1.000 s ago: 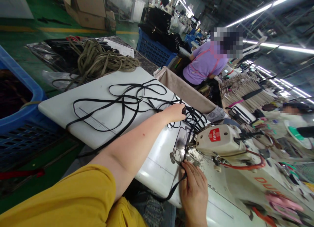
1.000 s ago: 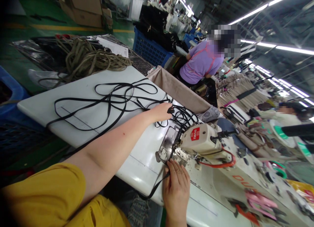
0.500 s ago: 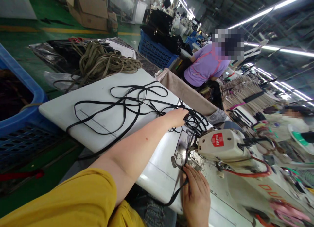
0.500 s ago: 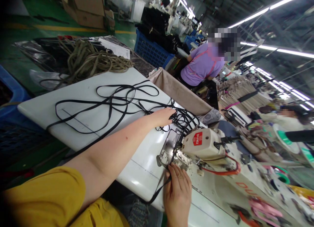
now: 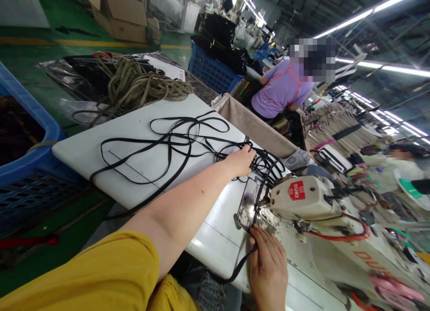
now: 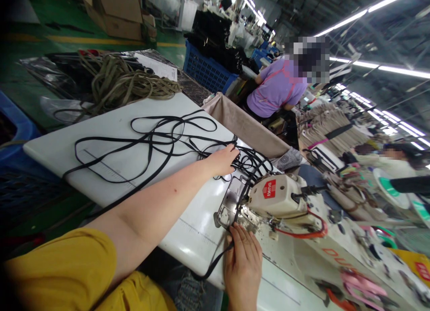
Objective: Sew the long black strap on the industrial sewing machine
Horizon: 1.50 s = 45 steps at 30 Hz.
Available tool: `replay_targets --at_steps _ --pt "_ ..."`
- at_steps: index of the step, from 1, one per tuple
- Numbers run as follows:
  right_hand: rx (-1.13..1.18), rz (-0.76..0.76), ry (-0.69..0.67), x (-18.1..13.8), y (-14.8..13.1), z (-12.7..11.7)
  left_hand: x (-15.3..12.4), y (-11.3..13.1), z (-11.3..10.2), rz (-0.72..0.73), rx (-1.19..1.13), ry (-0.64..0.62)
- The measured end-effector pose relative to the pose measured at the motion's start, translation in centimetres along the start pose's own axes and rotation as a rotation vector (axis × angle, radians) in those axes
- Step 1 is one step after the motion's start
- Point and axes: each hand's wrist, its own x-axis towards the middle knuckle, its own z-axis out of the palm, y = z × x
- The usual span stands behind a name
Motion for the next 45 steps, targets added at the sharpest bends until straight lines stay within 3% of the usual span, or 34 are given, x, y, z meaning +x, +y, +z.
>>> replay_targets --at_steps 5,14,16,20,23,27,30,37,45 --pt "-0.012 -0.007 0.012 0.2 -0.1 0.0 -0.2 0.3 -0.3 -0.010 0.008 -0.008" --pt "-0.014 -0.009 0.009 0.3 -0.1 -0.1 -0.4 1.0 -1.1 0.013 0.081 -0.149" --pt "-0.014 -0.010 0.015 0.2 -0.1 0.0 -0.5 1.5 -1.1 -0.017 0.081 -0.085" --pt "-0.007 -0.011 0.019 0.1 0.0 0.0 -0.6 1.9 -0.9 -0.022 0.136 0.196" --pt "-0.004 -0.006 0.023 0.1 0.0 0.0 -0.3 1.8 -0.6 0.150 0.182 0.311" --pt "-0.005 0.000 0.014 0.0 0.1 0.0 0.1 1.7 0.8 0.464 0.218 0.208" --pt "-0.010 -0.002 0.012 -0.2 0.2 0.1 0.3 1.8 2.6 0.561 0.226 0.102" --pt "-0.030 -0.010 -0.002 -0.5 0.6 0.2 0.7 1.9 5.6 0.508 0.169 -0.057" --pt "-0.016 -0.032 0.016 -0.4 0.9 0.4 1.0 2.3 7.6 0.469 0.144 -0.107"
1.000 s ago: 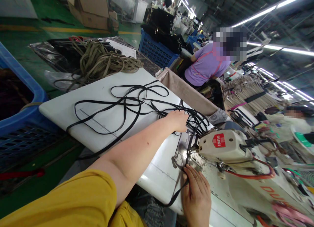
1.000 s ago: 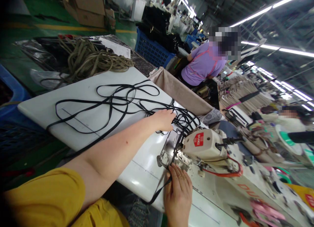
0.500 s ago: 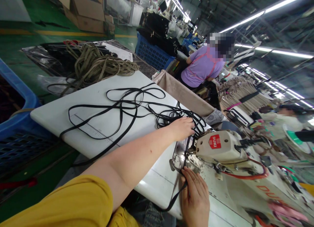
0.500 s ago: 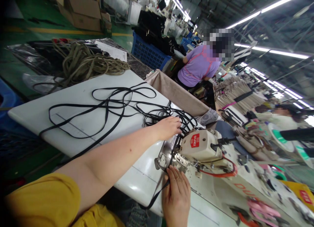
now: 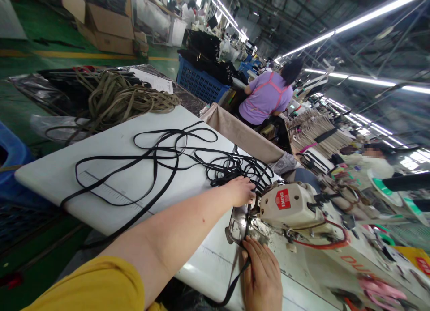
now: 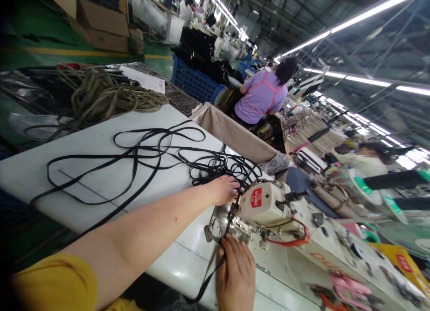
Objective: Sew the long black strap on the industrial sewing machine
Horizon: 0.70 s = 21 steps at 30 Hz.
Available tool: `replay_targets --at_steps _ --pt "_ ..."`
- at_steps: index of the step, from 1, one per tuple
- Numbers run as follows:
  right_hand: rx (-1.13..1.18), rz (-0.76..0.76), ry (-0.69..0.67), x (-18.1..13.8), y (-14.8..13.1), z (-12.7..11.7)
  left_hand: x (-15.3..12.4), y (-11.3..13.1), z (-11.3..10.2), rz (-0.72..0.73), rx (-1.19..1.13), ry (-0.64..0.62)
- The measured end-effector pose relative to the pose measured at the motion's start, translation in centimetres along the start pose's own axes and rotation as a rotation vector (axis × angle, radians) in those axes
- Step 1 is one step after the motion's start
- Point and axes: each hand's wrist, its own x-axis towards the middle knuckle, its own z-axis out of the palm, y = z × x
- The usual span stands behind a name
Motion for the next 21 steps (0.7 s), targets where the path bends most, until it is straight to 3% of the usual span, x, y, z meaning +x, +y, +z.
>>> replay_targets --at_steps 7,14,21 --pt "-0.019 -0.017 0.030 -0.1 0.2 0.2 0.3 0.1 0.1 -0.066 -0.027 0.047" --pt "-0.035 -0.053 0.067 -0.1 0.6 0.4 1.0 0.5 -0.5 -0.199 -0.172 0.005" --pt "-0.067 -0.075 0.074 -0.1 0.9 0.5 0.9 0.1 -0.9 -0.326 -0.596 0.044"
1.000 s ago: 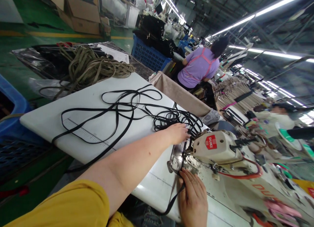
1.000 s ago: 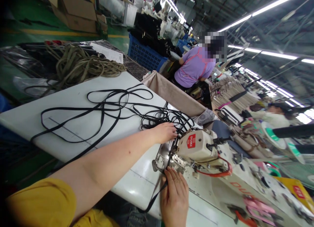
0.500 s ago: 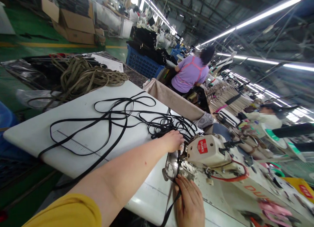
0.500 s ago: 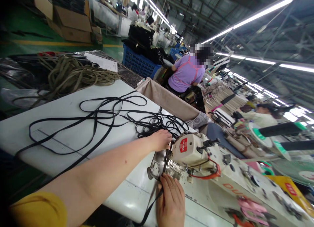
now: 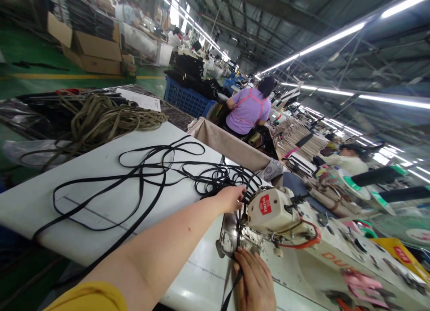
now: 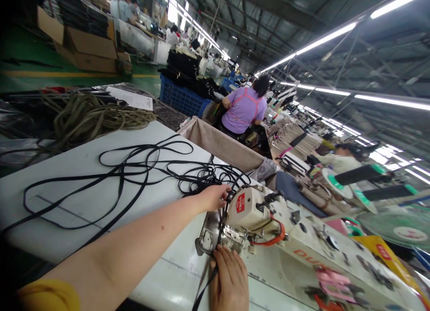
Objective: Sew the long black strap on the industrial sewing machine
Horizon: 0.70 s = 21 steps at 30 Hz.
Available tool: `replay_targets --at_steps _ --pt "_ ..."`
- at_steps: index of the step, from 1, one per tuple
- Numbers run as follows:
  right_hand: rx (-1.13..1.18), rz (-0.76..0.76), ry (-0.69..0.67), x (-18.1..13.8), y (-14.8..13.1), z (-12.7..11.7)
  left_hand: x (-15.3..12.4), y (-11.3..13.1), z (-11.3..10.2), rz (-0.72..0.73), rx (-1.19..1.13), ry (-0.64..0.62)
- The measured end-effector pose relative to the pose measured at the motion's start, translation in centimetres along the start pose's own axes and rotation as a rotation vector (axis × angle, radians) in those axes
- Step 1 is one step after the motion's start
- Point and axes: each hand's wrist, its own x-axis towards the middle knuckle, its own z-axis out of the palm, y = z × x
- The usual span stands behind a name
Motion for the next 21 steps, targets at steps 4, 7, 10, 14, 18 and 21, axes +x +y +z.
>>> replay_targets --at_steps 4,7,10,14,18,21 --pt "-0.006 0.007 0.005 0.0 -0.1 0.0 0.5 -0.3 0.1 -0.143 -0.400 -0.033" --pt "-0.003 0.014 0.006 -0.1 -0.1 0.0 0.7 -0.5 0.4 -0.371 -0.901 0.002" --pt "-0.003 0.013 -0.019 -0.4 0.1 0.0 0.5 -0.5 0.1 -0.410 -0.987 0.022" --pt "0.001 0.010 -0.033 -0.7 0.3 0.2 0.1 -0.2 -1.4 -0.472 -1.119 0.031" --pt "0.005 0.019 -0.025 -0.8 0.4 0.2 -0.4 0.4 -4.1 -0.380 -1.310 0.099" --pt "0.000 0.004 -0.021 -0.8 0.4 0.2 -0.9 0.7 -6.8 -0.209 -1.429 0.226"
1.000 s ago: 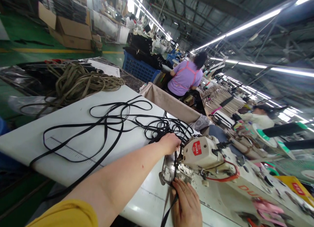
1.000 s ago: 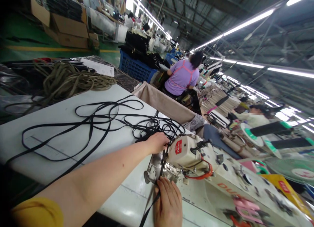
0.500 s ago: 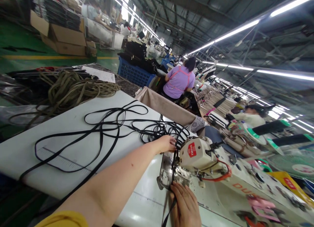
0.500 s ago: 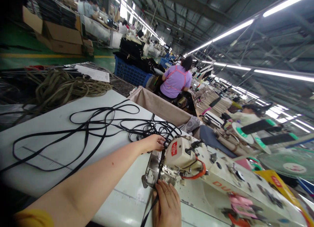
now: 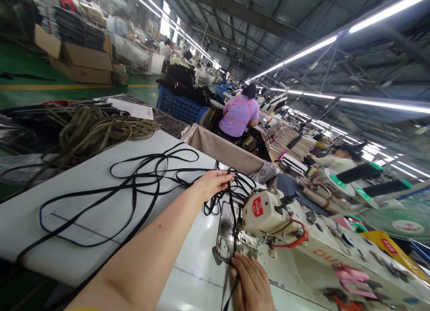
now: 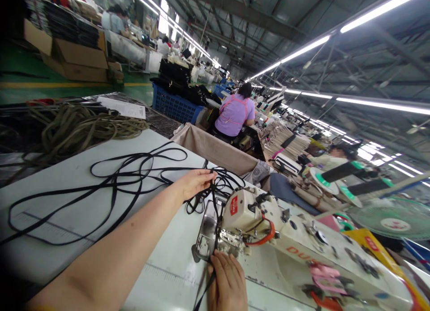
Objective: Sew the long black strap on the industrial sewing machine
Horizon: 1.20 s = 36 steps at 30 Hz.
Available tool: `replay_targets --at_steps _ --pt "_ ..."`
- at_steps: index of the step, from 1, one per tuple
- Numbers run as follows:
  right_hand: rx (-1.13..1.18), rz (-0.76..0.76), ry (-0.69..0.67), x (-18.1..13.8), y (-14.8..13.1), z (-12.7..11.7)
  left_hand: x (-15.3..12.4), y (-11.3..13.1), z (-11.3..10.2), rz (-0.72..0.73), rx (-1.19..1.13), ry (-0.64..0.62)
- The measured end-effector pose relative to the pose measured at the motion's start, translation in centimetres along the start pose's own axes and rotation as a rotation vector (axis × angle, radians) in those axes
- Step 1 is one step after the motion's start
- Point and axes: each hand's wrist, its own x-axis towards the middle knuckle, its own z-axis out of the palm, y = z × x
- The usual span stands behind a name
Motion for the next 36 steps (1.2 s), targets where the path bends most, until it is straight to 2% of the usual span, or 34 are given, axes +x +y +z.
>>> replay_targets --at_steps 3,6,13,27,36 --pt "-0.006 -0.011 0.002 0.0 0.1 0.0 -0.3 2.6 -0.7 0.186 -0.047 0.068" --pt "-0.006 -0.006 0.010 -0.2 0.2 0.1 -0.4 4.6 -1.9 0.313 -0.020 0.163" --pt "-0.013 -0.040 0.031 -0.2 0.6 0.4 -0.9 6.4 -3.2 0.483 0.000 0.224" --pt "-0.020 -0.017 0.038 0.0 0.2 0.1 -0.9 6.8 -3.1 0.586 -0.061 0.419" --pt "-0.007 0.018 0.027 0.1 0.0 0.1 -0.9 6.8 -3.4 0.574 -0.068 0.399"
